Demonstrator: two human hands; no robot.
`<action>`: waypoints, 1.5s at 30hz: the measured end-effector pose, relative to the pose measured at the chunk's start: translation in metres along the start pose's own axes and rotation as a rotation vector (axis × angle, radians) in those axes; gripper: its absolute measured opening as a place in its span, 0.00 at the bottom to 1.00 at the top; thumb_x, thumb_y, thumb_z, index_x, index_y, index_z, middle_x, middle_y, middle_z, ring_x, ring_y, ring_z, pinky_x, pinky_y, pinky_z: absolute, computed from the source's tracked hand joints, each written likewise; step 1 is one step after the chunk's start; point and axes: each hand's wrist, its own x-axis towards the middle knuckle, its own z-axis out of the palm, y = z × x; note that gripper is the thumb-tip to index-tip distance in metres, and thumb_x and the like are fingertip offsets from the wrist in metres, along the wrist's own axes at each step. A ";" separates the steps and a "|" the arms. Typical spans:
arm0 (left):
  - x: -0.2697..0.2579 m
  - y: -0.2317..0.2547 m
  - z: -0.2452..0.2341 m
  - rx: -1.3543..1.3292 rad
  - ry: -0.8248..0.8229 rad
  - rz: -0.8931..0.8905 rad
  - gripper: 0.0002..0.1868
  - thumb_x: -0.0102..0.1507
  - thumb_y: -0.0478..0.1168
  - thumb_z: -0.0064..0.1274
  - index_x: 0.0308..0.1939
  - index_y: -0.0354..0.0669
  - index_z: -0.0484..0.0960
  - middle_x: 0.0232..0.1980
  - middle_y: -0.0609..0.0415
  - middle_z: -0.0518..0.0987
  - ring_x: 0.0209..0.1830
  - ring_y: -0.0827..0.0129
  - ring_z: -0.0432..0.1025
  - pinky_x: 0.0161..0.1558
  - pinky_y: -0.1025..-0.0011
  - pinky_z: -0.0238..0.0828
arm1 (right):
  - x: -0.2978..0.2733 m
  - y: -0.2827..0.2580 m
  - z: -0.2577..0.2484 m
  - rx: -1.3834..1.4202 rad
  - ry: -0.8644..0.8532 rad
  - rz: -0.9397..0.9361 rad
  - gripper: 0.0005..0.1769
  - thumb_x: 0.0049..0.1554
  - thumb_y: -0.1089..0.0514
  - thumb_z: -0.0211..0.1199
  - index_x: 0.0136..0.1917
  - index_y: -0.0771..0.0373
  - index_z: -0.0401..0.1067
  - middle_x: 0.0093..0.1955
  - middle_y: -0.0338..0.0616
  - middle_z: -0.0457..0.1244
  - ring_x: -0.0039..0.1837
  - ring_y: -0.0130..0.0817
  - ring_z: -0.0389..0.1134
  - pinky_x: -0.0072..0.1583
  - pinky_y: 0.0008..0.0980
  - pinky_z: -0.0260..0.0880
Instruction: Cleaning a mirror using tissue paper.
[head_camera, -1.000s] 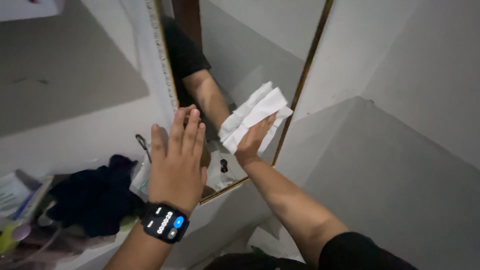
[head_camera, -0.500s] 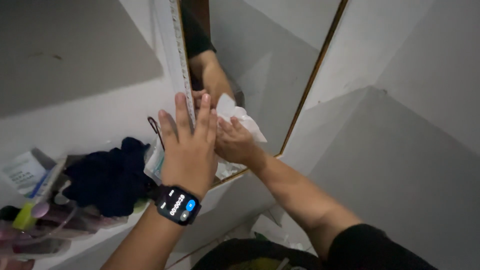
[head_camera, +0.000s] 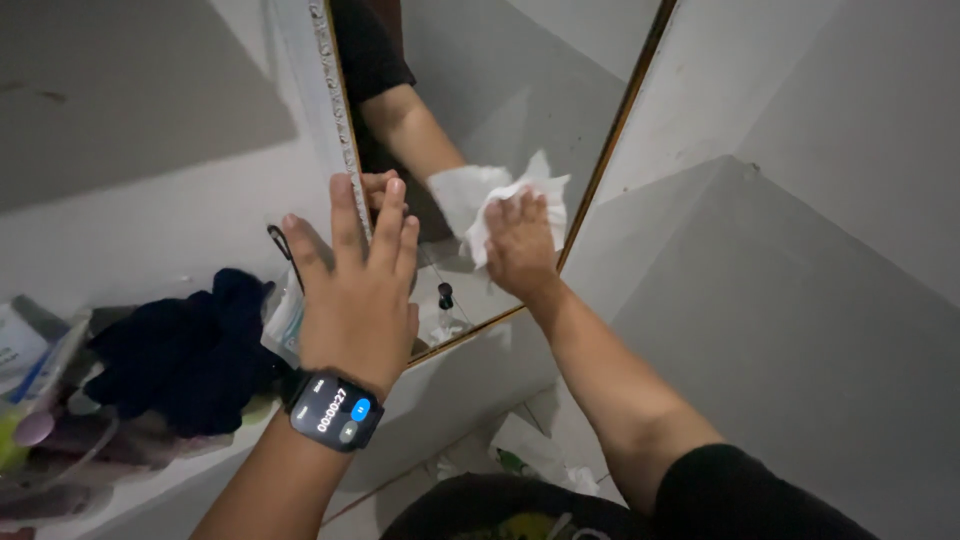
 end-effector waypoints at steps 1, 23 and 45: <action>0.000 0.001 0.004 0.048 0.028 -0.007 0.41 0.58 0.54 0.53 0.75 0.51 0.65 0.84 0.51 0.48 0.81 0.38 0.39 0.68 0.28 0.42 | -0.001 0.004 0.000 0.052 0.183 0.032 0.32 0.61 0.54 0.54 0.75 0.67 0.57 0.78 0.65 0.49 0.81 0.69 0.44 0.79 0.68 0.36; 0.000 -0.001 0.018 -0.039 0.151 0.015 0.34 0.60 0.46 0.48 0.72 0.49 0.71 0.83 0.49 0.52 0.80 0.32 0.39 0.65 0.23 0.43 | 0.045 -0.131 -0.014 0.687 0.734 0.728 0.39 0.71 0.47 0.42 0.84 0.71 0.35 0.87 0.69 0.28 0.88 0.61 0.26 0.83 0.52 0.27; -0.004 -0.002 0.018 0.047 0.101 0.035 0.33 0.62 0.46 0.46 0.73 0.52 0.70 0.85 0.54 0.48 0.81 0.34 0.37 0.65 0.22 0.42 | -0.029 -0.021 0.009 -0.085 0.213 -0.261 0.20 0.54 0.44 0.61 0.60 0.41 0.71 0.74 0.33 0.57 0.83 0.49 0.41 0.72 0.82 0.42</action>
